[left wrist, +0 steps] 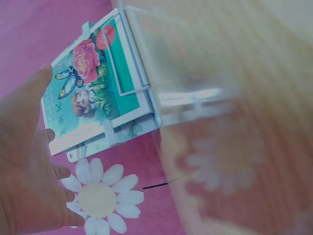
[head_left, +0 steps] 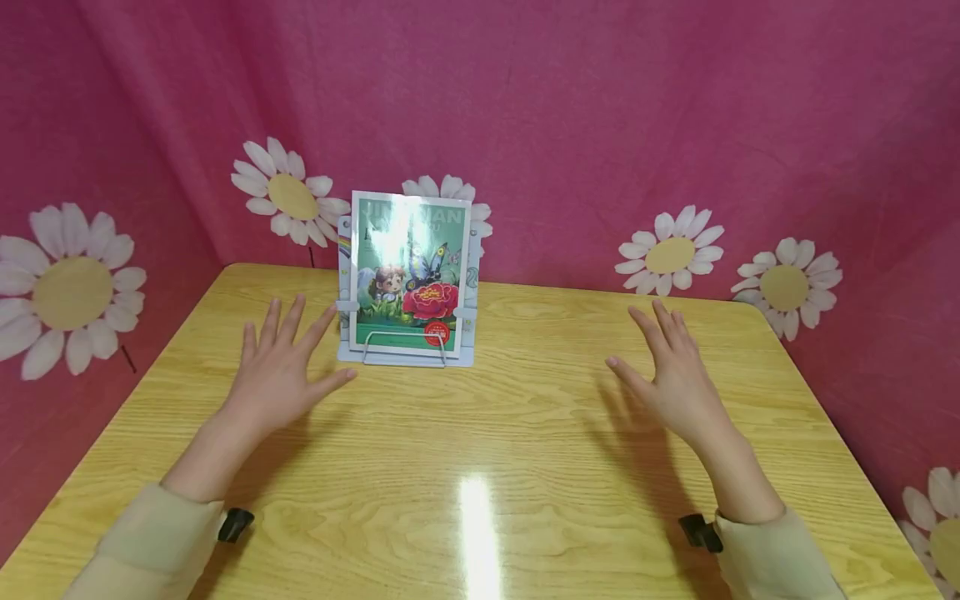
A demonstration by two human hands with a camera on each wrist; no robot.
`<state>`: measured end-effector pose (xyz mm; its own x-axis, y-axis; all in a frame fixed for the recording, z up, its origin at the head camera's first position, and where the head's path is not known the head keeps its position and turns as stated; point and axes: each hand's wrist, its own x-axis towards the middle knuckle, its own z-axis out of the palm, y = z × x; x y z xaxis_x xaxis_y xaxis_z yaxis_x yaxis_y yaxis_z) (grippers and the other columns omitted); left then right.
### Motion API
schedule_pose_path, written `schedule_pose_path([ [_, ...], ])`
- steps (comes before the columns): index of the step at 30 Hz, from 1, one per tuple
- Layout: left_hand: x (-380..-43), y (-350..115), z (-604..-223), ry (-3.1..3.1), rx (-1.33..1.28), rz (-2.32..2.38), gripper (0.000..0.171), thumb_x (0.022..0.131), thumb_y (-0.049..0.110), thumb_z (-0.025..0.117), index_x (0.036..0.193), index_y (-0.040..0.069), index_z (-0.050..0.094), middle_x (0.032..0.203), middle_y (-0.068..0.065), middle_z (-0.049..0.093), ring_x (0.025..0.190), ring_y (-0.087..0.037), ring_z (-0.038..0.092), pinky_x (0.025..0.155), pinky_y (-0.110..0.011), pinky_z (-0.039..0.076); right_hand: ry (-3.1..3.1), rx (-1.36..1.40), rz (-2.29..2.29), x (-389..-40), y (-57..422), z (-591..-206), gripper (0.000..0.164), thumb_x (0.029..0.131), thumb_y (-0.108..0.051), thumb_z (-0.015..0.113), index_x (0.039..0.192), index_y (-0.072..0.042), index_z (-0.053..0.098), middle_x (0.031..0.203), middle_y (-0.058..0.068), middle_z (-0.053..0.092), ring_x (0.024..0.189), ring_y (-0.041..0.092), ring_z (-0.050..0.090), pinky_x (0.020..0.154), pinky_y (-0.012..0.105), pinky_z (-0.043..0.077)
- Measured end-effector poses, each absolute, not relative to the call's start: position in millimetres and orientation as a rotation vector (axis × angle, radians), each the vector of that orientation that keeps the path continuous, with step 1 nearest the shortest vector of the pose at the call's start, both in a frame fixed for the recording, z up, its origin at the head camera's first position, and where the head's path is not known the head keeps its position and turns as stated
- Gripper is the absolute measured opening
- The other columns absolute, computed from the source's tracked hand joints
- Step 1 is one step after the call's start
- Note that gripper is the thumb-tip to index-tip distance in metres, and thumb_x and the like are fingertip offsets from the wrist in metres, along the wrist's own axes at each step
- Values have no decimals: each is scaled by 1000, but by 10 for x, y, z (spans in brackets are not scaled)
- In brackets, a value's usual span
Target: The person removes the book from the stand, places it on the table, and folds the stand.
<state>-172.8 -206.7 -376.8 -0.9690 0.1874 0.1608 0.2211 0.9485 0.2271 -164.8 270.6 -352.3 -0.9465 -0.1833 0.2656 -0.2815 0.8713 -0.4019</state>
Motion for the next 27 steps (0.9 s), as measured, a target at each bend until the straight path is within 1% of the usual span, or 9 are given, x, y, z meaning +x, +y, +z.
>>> schedule_pose_path([
  [6,-1798,-1991,-3668,-2944,-297,-392,92,81,70,52,152,25,17,157,-19,3,142,-40,-13,107,-70,-4,-2760,367,693,-1695,2592,-3418,75,90,-45,60,150,-19,24,158,10,8,144,38,4,107,68,14],
  [13,-1898,-1892,-3569,-2900,-301,-417,93,80,64,59,152,25,15,158,-18,1,143,-40,-10,108,-68,-1,-2664,382,693,-1790,2441,-3315,75,87,-40,65,149,-20,27,158,8,14,143,33,14,104,66,25],
  [18,-1978,-1819,-3509,-2856,-294,-446,93,80,58,63,152,23,16,157,-19,6,143,-40,-6,109,-68,2,-2610,382,732,-1869,2321,-3263,73,88,-38,65,149,-18,29,157,8,17,143,31,18,104,64,27],
  [22,-2045,-1767,-3484,-2830,-302,-473,94,81,58,62,153,22,14,157,-20,6,143,-40,-4,110,-67,5,-2539,397,774,-1952,2224,-3237,71,88,-32,67,148,-17,32,155,7,24,141,30,24,105,62,29],
  [27,-2132,-1725,-3480,-2804,-306,-546,93,82,60,60,153,19,14,156,-20,8,144,-39,-3,111,-64,7,-2440,421,824,-2053,2092,-3211,68,86,-27,69,144,-14,38,148,11,37,137,29,33,106,57,31],
])
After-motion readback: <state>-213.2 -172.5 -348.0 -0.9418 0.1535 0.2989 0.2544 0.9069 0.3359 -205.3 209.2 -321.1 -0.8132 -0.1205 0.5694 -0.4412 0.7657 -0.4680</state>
